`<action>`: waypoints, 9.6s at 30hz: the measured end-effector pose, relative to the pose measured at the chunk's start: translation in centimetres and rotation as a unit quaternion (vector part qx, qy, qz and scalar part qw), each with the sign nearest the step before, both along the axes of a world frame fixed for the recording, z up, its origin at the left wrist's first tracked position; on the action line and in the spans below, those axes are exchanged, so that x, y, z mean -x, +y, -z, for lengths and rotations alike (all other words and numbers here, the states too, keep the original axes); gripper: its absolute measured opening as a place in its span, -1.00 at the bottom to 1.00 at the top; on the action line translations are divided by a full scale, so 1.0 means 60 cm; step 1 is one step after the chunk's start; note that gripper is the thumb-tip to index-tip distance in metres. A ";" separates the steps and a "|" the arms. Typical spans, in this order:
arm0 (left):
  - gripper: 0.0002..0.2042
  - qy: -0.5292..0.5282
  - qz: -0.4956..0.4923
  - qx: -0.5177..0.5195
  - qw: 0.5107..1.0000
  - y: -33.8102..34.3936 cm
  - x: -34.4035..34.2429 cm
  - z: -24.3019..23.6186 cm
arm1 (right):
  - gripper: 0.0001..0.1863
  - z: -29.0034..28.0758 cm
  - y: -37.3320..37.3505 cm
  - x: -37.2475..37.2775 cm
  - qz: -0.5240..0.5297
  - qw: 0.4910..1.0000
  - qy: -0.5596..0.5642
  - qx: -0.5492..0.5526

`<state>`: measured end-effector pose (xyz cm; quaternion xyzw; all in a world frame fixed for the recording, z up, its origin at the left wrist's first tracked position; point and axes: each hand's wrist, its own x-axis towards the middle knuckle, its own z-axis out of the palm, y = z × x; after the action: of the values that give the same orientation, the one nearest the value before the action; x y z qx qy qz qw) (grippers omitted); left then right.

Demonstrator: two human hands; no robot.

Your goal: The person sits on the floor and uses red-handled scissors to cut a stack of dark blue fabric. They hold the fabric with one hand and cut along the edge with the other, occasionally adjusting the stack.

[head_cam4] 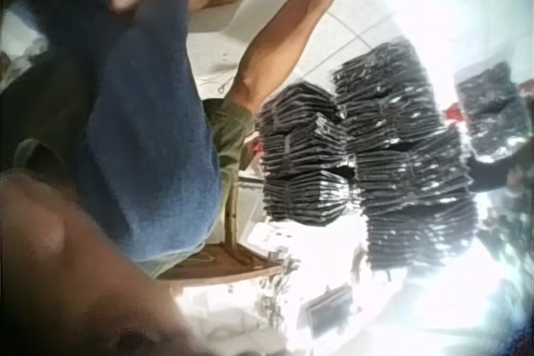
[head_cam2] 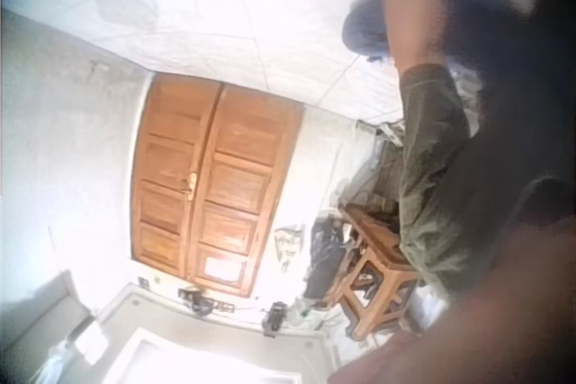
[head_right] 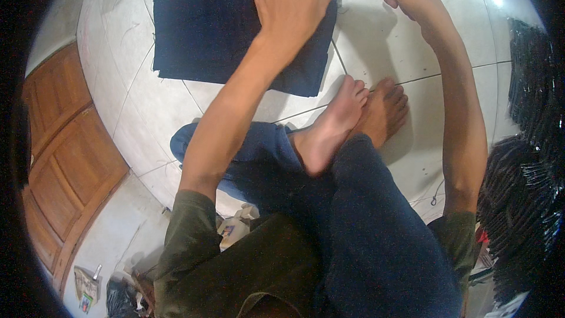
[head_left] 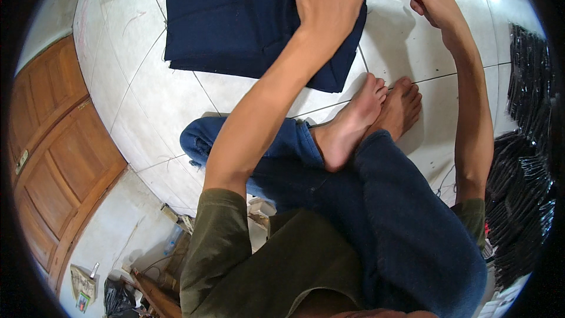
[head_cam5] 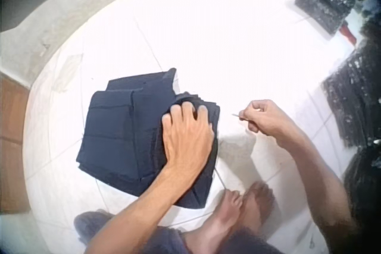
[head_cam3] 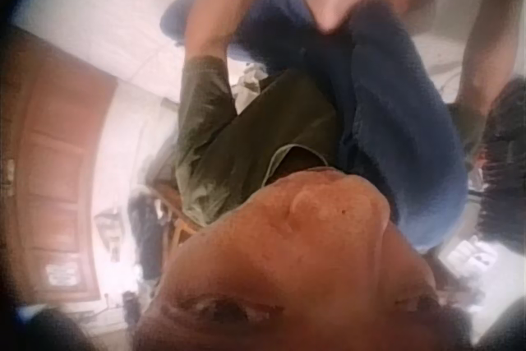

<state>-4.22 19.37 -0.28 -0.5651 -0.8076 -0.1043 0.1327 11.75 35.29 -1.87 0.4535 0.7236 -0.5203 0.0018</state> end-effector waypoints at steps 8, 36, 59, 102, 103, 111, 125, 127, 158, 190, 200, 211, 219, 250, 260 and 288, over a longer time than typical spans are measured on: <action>-0.79 -0.135 0.096 -0.086 0.982 0.017 0.087 0.014 | -0.72 -0.015 -0.003 0.030 -0.025 0.988 0.087 -0.125; -0.64 -0.226 0.140 0.037 0.963 0.055 0.144 0.041 | -0.75 0.025 -0.002 0.101 -0.030 0.999 0.037 0.024; -0.63 -0.229 0.131 0.040 0.964 0.052 0.141 0.036 | -0.77 -0.041 0.047 0.127 -0.133 0.987 0.022 -0.086; -0.70 -0.218 0.191 -0.037 0.956 0.021 0.110 0.025 | -0.65 0.031 -0.083 0.010 -0.098 0.991 0.095 -0.014; -0.70 -0.218 0.190 -0.037 0.957 0.020 0.111 0.025 | -0.66 0.030 -0.086 0.011 -0.094 0.990 0.099 -0.016; -0.71 -0.216 0.192 -0.036 0.957 0.020 0.109 0.024 | -0.68 0.034 -0.085 0.011 -0.097 0.985 0.126 -0.061; -0.71 -0.213 0.193 -0.032 0.957 0.020 0.110 0.022 | -0.66 0.036 -0.080 0.019 -0.094 0.989 0.102 -0.048; -0.71 -0.210 0.194 -0.034 0.958 0.020 0.110 0.023 | -0.66 0.038 -0.079 0.019 -0.098 0.989 0.100 -0.049; -0.88 -0.164 0.323 0.064 0.930 -0.110 0.052 0.016 | -0.70 0.007 -0.223 -0.075 -0.042 0.999 0.025 0.016; -0.83 -0.174 0.299 0.067 0.936 -0.107 0.049 0.023 | -0.72 0.008 -0.237 -0.043 -0.036 0.999 0.026 -0.004; -0.89 -0.057 0.383 0.163 0.907 -0.149 0.083 -0.034 | -0.72 0.029 -0.204 -0.106 0.050 0.997 0.052 0.038; -0.56 -0.037 0.359 0.217 0.907 -0.229 0.047 -0.055 | -0.74 0.025 -0.226 -0.107 0.052 0.991 0.083 0.088; -0.85 -0.217 0.371 0.124 0.894 -0.183 0.053 -0.018 | -0.74 -0.017 -0.231 -0.074 -0.091 0.992 0.081 0.029; -0.87 -0.293 0.346 0.133 0.882 -0.170 0.062 -0.011 | -0.71 -0.007 -0.225 -0.028 -0.230 0.972 0.025 -0.046; -0.86 -0.290 0.355 0.112 0.882 -0.169 0.063 -0.007 | -0.73 -0.005 -0.223 -0.027 -0.251 0.966 0.009 -0.066; -0.88 -0.128 0.327 0.138 0.926 -0.231 -0.013 -0.007 | -0.59 0.024 -0.185 -0.045 -0.095 0.993 0.019 0.069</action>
<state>-3.43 5.52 0.17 -0.7921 -0.5949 -0.1009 -0.0925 14.46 24.19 -3.30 0.3715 0.7257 -0.5750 0.0685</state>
